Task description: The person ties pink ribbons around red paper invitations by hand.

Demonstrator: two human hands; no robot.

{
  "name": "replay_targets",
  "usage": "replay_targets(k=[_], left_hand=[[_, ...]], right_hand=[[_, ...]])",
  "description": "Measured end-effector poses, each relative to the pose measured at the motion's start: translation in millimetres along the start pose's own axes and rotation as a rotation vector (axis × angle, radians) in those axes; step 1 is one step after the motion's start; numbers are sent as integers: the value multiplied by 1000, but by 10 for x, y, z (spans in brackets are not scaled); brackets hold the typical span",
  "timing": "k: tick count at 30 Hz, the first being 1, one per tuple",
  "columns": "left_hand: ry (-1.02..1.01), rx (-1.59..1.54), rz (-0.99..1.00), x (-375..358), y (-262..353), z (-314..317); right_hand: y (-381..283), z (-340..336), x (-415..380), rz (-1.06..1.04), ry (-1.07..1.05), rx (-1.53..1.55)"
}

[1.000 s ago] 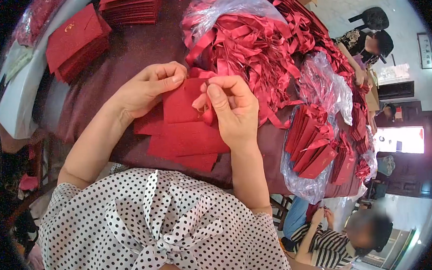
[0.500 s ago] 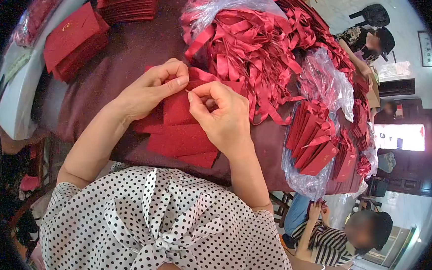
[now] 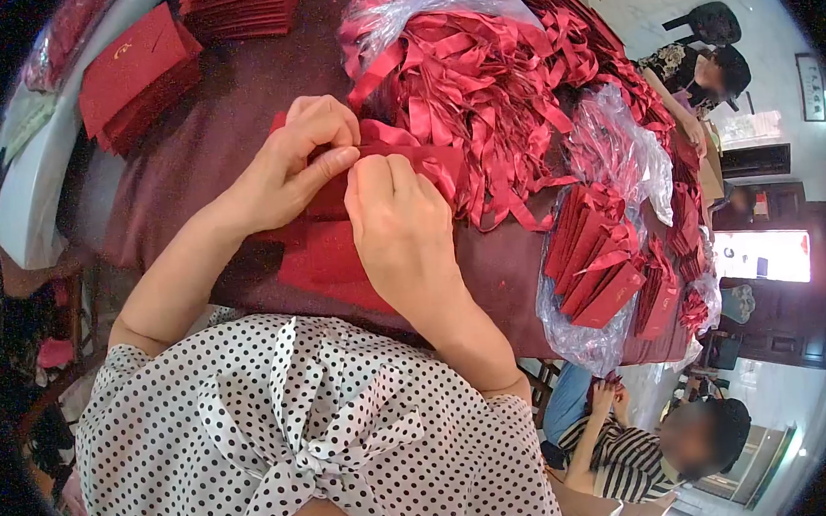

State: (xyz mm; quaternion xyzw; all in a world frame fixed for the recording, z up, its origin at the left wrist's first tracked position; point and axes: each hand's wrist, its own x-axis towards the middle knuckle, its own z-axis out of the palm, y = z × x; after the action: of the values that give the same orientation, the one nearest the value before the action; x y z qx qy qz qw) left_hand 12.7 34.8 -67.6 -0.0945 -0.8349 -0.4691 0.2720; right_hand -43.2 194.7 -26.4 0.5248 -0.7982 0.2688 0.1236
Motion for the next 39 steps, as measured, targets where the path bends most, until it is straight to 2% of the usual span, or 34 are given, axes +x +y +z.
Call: replay_targets(k=[2, 4, 6, 7, 9, 10, 12, 13, 15, 16, 17, 19, 21, 23, 24, 27, 29, 30, 32, 34, 36, 39], left_hand=[[18, 29, 35, 3, 25, 2], [41, 58, 70, 4, 59, -8], [38, -55, 69, 14, 111, -42], [37, -57, 71, 25, 133, -66], [-172, -72, 136, 32, 170, -115], [-153, -49, 105, 8, 194, -115], [-263, -67, 69, 24, 207, -241], [-263, -116, -7, 16, 190, -261], [-328, -195, -194, 30, 215, -297], [-411, -190, -220, 13, 187, -285], [-418, -185, -221, 34, 162, -307], [-664, -118, 8, 86, 135, -349], [-693, -126, 12, 124, 199, -323], [-711, -30, 170, 157, 252, -285], [-711, -25, 171, 179, 317, -272], [-635, 287, 396, 277, 629, -382], [-476, 610, 463, 413, 643, -647], [-414, 591, 424, 485, 596, -780], [-462, 489, 375, 559, 402, -822], [-477, 431, 318, 454, 255, -561], [-526, 182, 148, 384, 180, -278], [-605, -353, -138, 234, 243, -7]], right_hand=[[-4, 10, 15, -9, -6, -43], [20, 22, 32, 150, -7, 163], [41, -10, 51, 382, 11, 792], [78, -21, 13, 393, -17, 828], [104, -34, -88, 345, -118, 693], [105, 29, -159, 242, -21, 526], [27, -25, -229, 93, 96, 235], [-34, -32, -240, 115, 162, 227], [-44, -67, -247, 85, 107, 217], [-43, -71, -250, 48, 54, 208], [-25, -32, -268, 5, 91, 245], [-80, -111, -288, 28, 53, 262], [-85, -156, -316, 48, 12, 277], [-66, -179, -341, 46, -63, 437], [-66, -228, -345, 43, -60, 438], [-131, -503, -372, 57, -245, 334], [-137, -607, -490, -13, -258, 371], [-133, -629, -534, -121, -202, 328], [-246, -763, -539, -156, -130, 251], [-254, -785, -562, -167, -120, 239], [-269, -779, -553, -69, -117, 292], [-189, -798, -564, -96, -49, 324]])
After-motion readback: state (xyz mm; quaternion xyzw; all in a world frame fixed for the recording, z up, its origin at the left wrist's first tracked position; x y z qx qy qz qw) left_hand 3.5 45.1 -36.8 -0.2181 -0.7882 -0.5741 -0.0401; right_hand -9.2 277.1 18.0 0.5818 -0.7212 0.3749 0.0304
